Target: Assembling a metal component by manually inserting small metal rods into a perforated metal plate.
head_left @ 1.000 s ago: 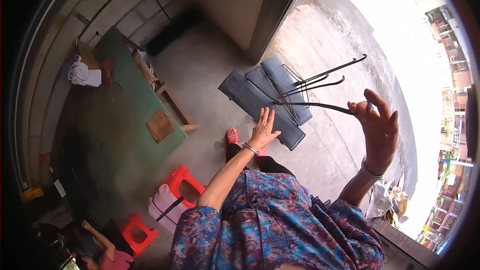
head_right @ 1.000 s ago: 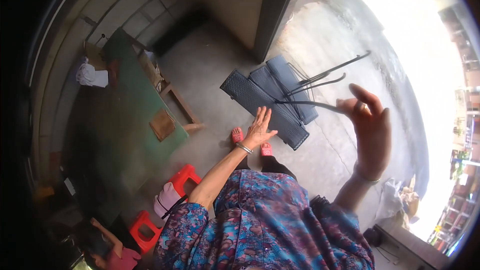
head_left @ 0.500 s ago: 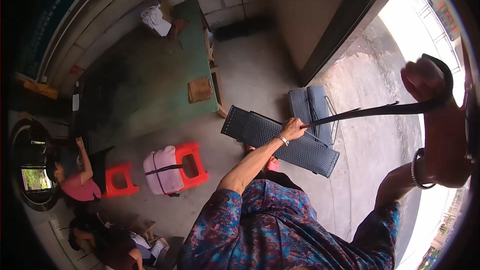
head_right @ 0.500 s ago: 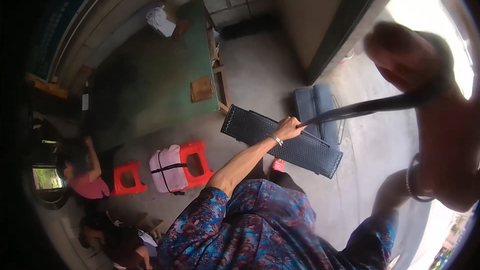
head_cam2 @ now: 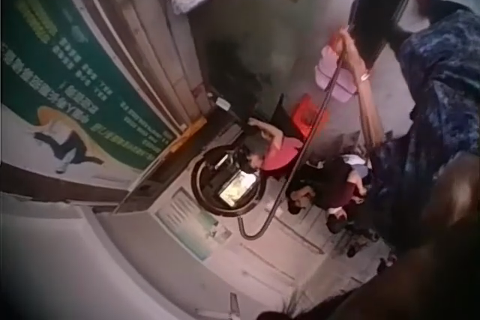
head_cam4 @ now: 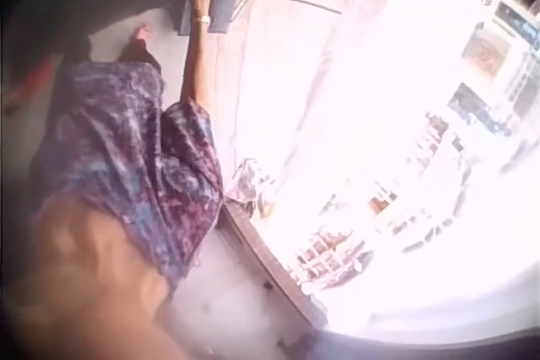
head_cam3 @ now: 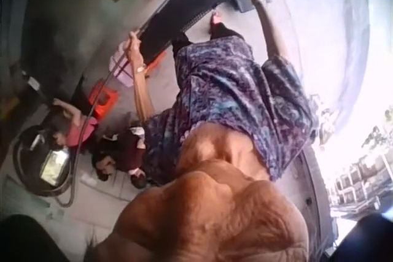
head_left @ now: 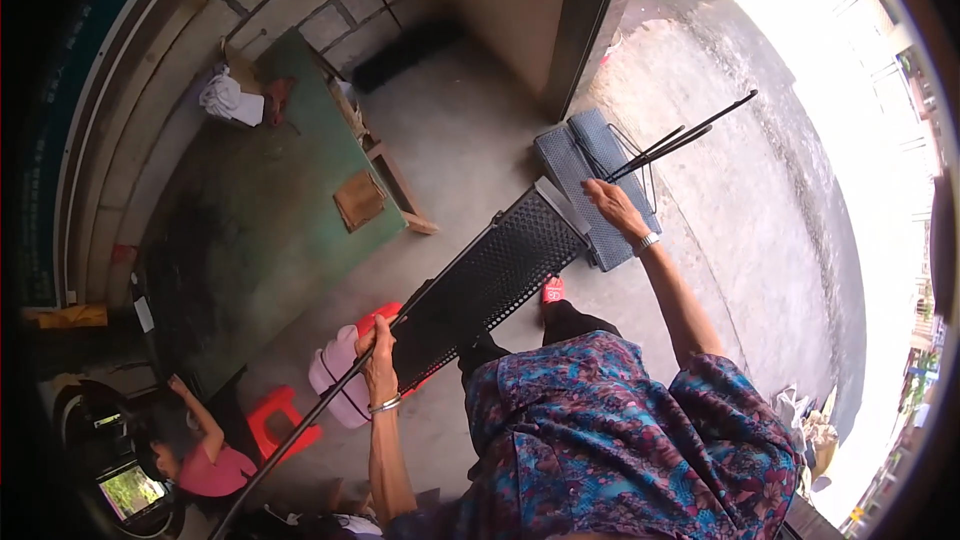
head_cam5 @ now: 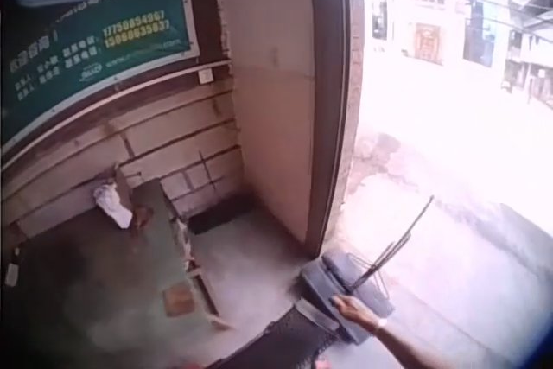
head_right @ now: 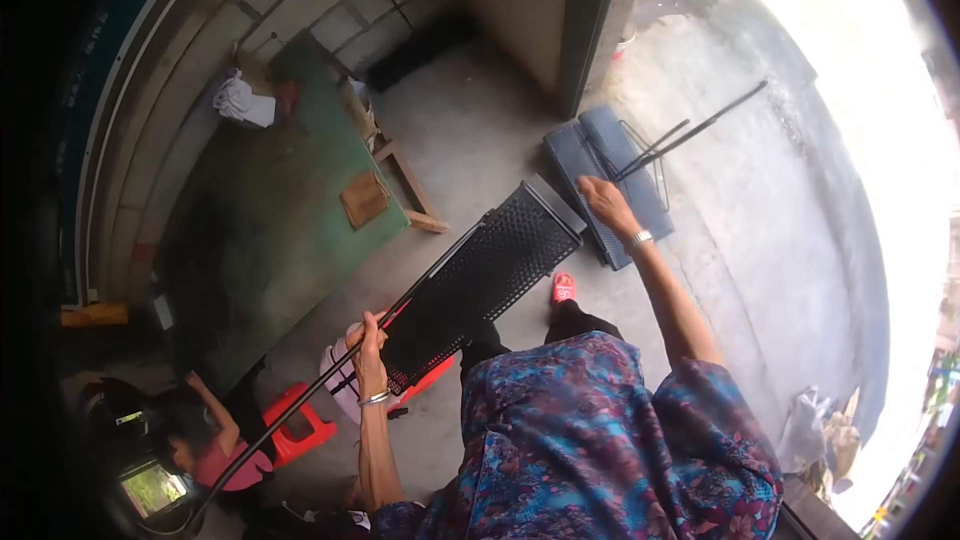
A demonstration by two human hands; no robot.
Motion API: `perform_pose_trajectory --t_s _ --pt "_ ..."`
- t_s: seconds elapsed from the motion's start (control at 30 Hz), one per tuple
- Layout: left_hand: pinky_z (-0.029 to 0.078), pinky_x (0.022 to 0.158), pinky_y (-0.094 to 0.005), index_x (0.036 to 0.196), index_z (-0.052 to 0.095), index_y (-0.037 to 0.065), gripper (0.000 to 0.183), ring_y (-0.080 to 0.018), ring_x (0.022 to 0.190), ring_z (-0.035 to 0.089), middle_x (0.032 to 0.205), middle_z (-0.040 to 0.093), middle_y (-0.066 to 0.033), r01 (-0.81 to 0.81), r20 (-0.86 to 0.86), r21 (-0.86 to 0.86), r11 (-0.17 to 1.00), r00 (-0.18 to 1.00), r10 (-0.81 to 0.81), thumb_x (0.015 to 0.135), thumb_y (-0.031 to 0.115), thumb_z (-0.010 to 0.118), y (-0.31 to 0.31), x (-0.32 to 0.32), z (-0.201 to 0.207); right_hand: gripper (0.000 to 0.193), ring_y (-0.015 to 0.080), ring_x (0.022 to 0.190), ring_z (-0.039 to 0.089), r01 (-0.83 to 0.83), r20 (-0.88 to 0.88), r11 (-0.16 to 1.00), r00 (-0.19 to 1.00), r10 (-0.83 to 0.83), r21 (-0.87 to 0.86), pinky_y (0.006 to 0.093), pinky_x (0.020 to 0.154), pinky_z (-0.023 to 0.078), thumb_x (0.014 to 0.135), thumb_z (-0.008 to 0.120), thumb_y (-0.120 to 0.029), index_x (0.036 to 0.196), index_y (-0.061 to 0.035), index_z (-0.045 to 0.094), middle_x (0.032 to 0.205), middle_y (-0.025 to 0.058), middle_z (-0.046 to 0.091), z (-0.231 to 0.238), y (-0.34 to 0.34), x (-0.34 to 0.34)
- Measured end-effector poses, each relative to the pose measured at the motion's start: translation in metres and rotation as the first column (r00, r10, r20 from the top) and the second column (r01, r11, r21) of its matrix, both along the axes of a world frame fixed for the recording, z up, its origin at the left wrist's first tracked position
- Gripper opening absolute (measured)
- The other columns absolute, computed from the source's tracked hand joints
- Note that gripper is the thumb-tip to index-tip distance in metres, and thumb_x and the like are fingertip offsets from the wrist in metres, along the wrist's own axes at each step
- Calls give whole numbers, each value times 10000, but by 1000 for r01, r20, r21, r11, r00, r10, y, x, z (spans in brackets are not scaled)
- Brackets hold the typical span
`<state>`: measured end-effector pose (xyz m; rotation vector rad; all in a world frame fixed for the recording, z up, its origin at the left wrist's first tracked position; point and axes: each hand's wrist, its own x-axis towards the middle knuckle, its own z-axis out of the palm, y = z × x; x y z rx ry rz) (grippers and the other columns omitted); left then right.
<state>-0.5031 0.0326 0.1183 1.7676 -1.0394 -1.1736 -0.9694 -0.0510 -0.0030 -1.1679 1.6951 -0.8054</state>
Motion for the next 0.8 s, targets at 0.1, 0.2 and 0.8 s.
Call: perform_pose_trajectory --t_s 0.1,0.2,0.8 --pt "194 530 -237 905 696 -69 505 -37 564 282 590 311 82 -111 -23 -35 993 994 111 956 411 548 23 57 0 461 85 794 536 25 235 997 971 -41 68 226 673 419 993 428 -399 1048 11 632 858 3 618 18 10 112" --pt "192 527 -240 899 697 -64 507 -37 559 281 587 311 81 -183 -3 -39 982 983 183 951 419 554 28 106 4 345 33 618 449 2 211 998 977 -15 63 217 543 360 966 520 -348 863 -36 625 689 -79 521 -15 4 176" --pt "324 587 -285 866 738 -3 500 -94 601 436 579 506 20 -367 194 59 928 916 350 919 465 571 -7 294 9 524 94 654 531 -92 350 930 936 -41 355 267 601 430 970 458 -468 983 11 670 756 13 627 -24 -50 396"
